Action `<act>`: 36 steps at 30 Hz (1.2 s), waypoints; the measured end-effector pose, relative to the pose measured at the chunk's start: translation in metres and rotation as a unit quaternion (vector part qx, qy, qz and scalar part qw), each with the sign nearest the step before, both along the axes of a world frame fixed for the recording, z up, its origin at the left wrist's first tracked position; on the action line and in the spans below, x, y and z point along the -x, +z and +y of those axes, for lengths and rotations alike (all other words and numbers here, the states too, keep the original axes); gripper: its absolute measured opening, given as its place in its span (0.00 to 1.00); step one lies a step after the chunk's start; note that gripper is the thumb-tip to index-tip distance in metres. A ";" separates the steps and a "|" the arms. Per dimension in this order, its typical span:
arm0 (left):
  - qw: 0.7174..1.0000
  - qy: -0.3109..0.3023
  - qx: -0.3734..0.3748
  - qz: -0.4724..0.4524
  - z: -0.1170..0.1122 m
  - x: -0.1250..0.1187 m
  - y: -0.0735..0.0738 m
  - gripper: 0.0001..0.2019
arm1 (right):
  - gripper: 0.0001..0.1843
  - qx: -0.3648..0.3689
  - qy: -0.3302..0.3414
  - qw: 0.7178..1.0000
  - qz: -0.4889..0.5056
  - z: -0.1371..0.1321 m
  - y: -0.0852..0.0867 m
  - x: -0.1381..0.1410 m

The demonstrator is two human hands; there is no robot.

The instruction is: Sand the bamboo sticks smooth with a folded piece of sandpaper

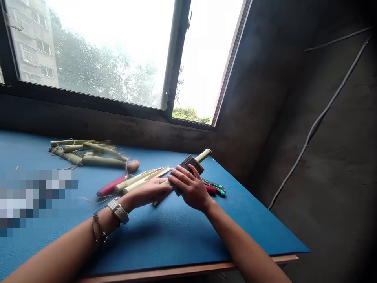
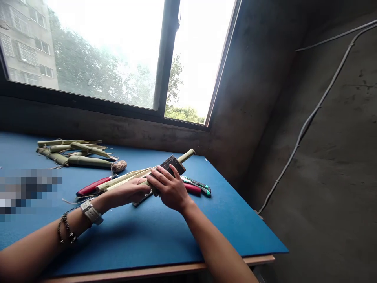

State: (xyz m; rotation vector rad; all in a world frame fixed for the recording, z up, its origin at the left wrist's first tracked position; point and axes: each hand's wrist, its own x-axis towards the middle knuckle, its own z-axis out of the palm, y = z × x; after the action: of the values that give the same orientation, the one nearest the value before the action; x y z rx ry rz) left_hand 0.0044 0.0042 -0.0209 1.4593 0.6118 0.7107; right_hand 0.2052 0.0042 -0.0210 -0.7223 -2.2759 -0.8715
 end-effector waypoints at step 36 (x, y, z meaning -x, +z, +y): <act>0.998 -0.048 0.004 0.029 0.005 0.006 -0.003 0.10 | 0.25 -0.015 -0.117 0.986 0.115 0.019 0.011 -0.038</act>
State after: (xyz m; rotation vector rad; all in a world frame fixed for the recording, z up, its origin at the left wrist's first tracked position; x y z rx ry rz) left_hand -0.0014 0.0092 -0.0241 1.4963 0.5833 0.5926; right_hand 0.2433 0.0229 -0.0098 -1.0375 -1.9968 -0.8765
